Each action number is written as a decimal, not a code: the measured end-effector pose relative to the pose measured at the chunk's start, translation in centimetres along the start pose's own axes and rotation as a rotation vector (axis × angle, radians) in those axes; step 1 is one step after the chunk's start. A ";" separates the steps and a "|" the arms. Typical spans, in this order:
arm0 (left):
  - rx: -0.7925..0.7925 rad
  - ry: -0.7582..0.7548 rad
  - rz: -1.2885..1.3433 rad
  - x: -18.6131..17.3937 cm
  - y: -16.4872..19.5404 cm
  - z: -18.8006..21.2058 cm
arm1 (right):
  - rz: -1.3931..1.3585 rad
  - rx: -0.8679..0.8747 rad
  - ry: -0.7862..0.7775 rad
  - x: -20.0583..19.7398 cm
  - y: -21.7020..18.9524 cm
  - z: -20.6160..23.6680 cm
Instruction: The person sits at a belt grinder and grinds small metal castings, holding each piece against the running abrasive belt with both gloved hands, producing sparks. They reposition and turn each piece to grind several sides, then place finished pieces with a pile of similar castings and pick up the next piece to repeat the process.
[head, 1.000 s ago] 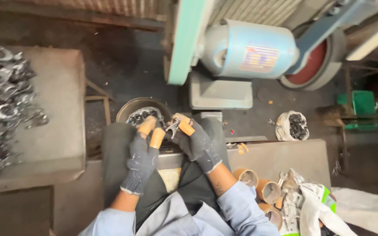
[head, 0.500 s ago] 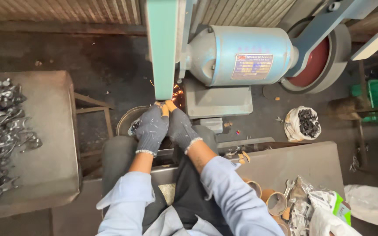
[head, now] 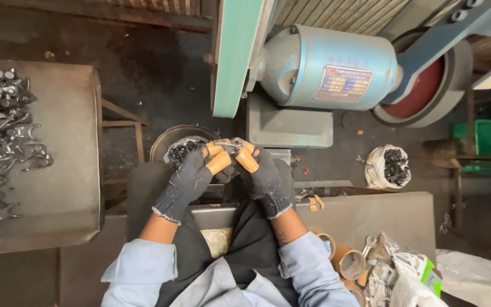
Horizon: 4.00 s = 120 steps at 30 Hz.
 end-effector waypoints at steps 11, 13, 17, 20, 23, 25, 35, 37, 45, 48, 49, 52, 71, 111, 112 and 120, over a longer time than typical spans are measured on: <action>0.324 0.352 -1.201 1.1 -0.9 3.4 | -0.023 -0.447 -0.112 -0.3 -5.2 0.7; 0.211 0.395 -1.053 1.0 -0.9 3.5 | -0.325 -0.269 -0.184 -1.0 -5.1 0.6; -0.108 -0.016 0.275 3.5 -0.7 3.8 | -0.649 0.086 -0.154 -2.4 -3.5 1.9; -0.373 -0.232 0.808 5.5 0.5 5.4 | -1.232 0.407 -0.098 -2.6 -2.6 4.1; -0.403 -0.329 0.878 6.3 1.6 7.3 | -1.314 0.480 -0.016 -3.4 -3.2 6.4; -0.495 -0.563 1.184 7.3 2.7 9.2 | -1.477 0.513 -0.090 -3.5 -4.6 7.9; -0.158 -0.402 0.854 5.7 2.5 12.5 | -1.176 0.515 -0.005 -5.0 -8.5 10.9; -0.020 -0.169 0.514 4.6 2.2 12.8 | -0.605 0.324 0.080 -6.3 -9.4 11.5; 0.327 0.195 -0.376 2.1 1.1 13.8 | 0.160 -0.652 0.316 -7.2 -16.0 12.8; 0.291 0.286 -0.535 1.2 -1.3 13.3 | 0.203 -0.697 0.313 -7.2 -15.7 12.8; 0.346 0.300 -0.541 1.2 -1.8 13.2 | 0.214 -0.705 0.315 -7.3 -15.5 12.9; 0.069 0.268 -0.360 1.1 -5.3 12.8 | 0.247 -0.727 0.334 -7.7 -15.1 13.3; 0.356 0.095 -0.693 1.4 -4.9 7.5 | 0.905 0.263 0.348 -34.1 -5.0 32.7; 0.716 0.589 -1.111 -1.3 5.8 13.5 | -1.015 0.504 -0.277 6.1 -8.5 6.4; 0.759 0.621 -0.954 -0.3 5.4 13.7 | -1.067 0.525 -0.224 4.5 -7.5 6.4; -0.143 0.207 -0.044 1.4 1.6 8.4 | -1.136 0.518 -0.216 0.3 -4.5 5.5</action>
Point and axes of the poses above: each hand's wrist, its own z-axis away from the middle knuckle, its own x-axis out of the palm, y = z × x, the point moved 6 cm from there along -z, towards the middle knuckle, and after that the axes turned 8 degrees about y, right-handed, at the moved point
